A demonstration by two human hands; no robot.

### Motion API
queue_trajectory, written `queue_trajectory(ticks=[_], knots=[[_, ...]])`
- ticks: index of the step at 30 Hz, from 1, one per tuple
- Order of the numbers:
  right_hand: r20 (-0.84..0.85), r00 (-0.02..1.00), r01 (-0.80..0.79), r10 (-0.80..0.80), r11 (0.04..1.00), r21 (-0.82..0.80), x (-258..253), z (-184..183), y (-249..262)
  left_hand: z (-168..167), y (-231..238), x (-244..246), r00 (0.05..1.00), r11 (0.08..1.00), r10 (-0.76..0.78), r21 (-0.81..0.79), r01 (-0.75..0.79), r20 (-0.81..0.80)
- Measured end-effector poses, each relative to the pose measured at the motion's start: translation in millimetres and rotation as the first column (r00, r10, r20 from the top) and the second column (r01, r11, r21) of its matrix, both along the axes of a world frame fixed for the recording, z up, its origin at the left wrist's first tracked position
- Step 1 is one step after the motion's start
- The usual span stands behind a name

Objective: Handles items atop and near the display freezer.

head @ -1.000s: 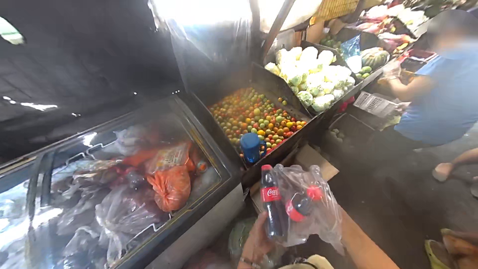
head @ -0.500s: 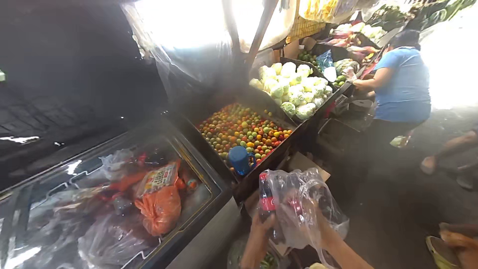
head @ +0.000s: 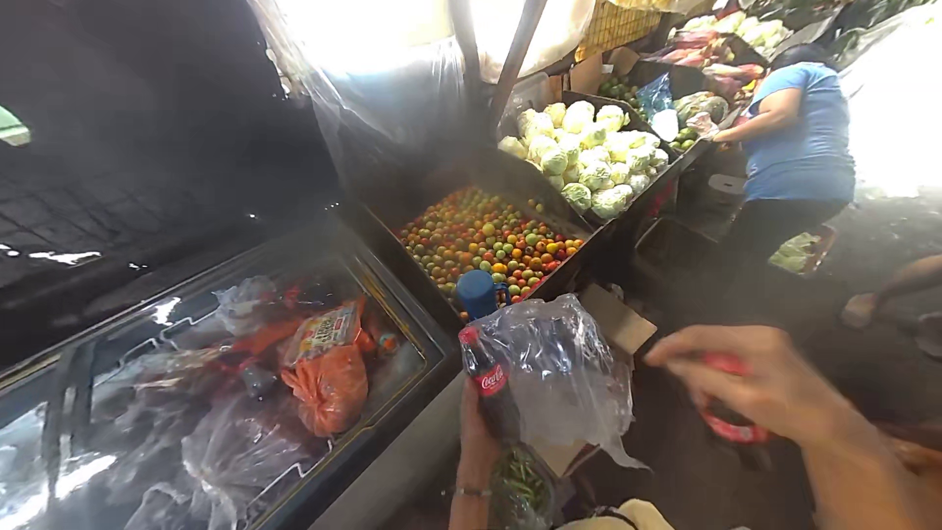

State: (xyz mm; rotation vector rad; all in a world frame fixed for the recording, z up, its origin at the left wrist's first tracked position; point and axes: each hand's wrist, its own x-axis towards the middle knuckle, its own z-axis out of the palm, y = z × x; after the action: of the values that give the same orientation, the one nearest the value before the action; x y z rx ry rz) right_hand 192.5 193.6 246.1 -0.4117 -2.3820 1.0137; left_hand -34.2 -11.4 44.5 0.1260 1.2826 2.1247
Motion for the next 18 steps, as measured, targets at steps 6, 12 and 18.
queue_trajectory(ticks=[6, 12, 18], knots=[[-0.093, 0.97, -0.24, 0.226, 0.819, -0.521, -49, -93, 2, 8, 28, 29, 0.914, 0.994, -0.1, -0.004, 0.107, -0.393], [-0.167, 0.985, -0.112, 0.039, 0.884, -0.455, -73, -96, -24, 0, 36, 42, 0.884, 0.969, -0.126, 0.136, 0.208, -0.45], [-0.083, 0.992, -0.121, 0.09, 0.824, -0.554, -64, -103, -35, 14, 28, 45, 0.89, 0.989, -0.119, 0.032, 0.148, -0.44]])
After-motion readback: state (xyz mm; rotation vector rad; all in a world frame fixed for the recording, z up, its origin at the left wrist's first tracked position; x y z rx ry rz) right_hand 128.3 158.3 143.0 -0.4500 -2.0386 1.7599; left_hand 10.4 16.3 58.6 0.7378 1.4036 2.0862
